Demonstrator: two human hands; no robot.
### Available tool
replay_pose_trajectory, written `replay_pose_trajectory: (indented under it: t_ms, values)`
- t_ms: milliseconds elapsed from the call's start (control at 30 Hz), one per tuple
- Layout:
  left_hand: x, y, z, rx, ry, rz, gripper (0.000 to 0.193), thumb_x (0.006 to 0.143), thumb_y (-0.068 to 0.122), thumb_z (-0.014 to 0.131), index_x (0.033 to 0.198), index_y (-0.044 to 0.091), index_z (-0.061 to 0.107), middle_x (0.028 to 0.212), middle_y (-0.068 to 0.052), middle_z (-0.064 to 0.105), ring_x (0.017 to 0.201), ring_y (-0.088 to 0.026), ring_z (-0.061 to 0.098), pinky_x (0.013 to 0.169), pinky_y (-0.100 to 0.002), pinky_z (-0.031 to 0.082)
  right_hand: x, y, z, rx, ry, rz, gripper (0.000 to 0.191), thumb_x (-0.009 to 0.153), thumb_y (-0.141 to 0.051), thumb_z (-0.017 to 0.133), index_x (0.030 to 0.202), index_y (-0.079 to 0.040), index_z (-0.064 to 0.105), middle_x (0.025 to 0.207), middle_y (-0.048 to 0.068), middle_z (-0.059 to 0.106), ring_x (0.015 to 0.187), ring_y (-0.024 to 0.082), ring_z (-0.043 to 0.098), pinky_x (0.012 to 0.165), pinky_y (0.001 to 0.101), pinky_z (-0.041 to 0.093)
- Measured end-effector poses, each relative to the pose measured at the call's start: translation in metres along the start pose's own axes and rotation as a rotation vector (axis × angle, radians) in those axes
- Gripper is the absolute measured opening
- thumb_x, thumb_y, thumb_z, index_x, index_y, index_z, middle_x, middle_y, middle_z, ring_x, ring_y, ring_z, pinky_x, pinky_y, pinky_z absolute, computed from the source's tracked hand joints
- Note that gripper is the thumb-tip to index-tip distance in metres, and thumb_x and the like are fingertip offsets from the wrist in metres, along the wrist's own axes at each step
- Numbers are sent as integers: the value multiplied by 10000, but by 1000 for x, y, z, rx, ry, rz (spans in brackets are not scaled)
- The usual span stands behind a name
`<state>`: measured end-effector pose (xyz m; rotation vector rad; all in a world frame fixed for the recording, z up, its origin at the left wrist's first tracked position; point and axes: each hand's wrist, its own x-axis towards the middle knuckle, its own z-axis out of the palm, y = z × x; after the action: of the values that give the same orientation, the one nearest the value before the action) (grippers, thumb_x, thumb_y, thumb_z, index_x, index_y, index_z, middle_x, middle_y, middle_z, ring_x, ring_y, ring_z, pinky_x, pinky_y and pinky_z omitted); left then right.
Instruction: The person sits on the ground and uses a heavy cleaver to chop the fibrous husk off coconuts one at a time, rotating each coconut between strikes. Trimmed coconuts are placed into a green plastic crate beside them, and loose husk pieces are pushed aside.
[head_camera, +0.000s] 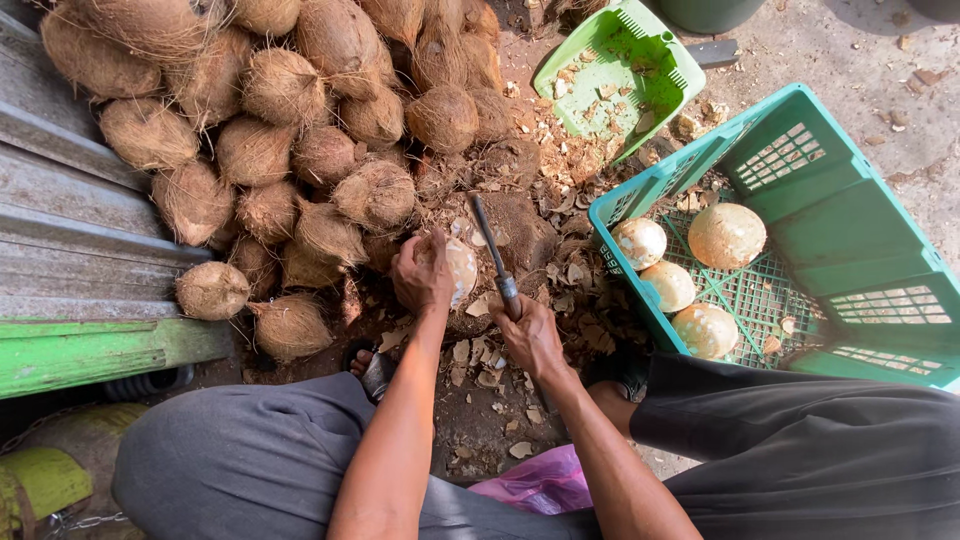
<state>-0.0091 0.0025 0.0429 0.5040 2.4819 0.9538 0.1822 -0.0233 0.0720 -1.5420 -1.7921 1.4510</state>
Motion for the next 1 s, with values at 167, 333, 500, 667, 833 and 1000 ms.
replay_pose_trajectory:
  t_ms: [167, 333, 500, 667, 833, 1000]
  values:
    - [-11, 3, 5, 61, 78, 161, 562, 898, 716, 531, 1125, 229, 697, 1178, -107, 641, 1051, -266, 629, 761, -417, 534, -4, 6, 4, -40, -56, 220, 417, 951, -352, 659, 673, -85, 499, 569, 26, 548, 475, 144, 501, 488, 390, 440]
    - [-21, -1, 4, 44, 96, 211, 530, 969, 689, 508, 1165, 231, 690, 1235, -135, 632, 1097, -273, 625, 776, -408, 546, -1, 14, 1, 99, 91, -6, 484, 1007, -374, 660, 687, -73, 457, 567, 32, 471, 488, 139, 403, 466, 393, 363]
    - [-19, -1, 5, 40, 39, 116, 502, 928, 659, 520, 1158, 242, 680, 1256, -106, 637, 1087, -254, 646, 778, -430, 561, 4, 25, 13, 81, -182, 310, 330, 977, -413, 605, 745, -183, 557, 548, -1, 487, 434, 144, 389, 414, 379, 344]
    - [-19, -7, 7, 45, 124, 265, 619, 863, 705, 593, 1205, 196, 665, 1239, -132, 630, 1105, -289, 611, 814, -453, 535, 4, 22, 4, 59, -162, 213, 460, 983, -423, 661, 724, -92, 475, 555, 7, 486, 456, 138, 453, 447, 378, 429]
    - [-8, -6, 3, 59, 49, 165, 753, 754, 782, 663, 1203, 178, 672, 1170, -121, 641, 1095, -279, 606, 911, -457, 490, 6, -1, -13, 60, -95, 266, 380, 954, -369, 648, 744, -71, 540, 561, 11, 504, 472, 137, 511, 461, 371, 459]
    - [-5, -5, 2, 28, -20, 62, 732, 787, 792, 606, 1214, 201, 664, 1172, -117, 648, 1065, -270, 628, 870, -457, 515, 3, -3, -7, 38, 46, 37, 381, 974, -353, 634, 735, -75, 530, 568, 17, 499, 498, 140, 469, 477, 383, 433]
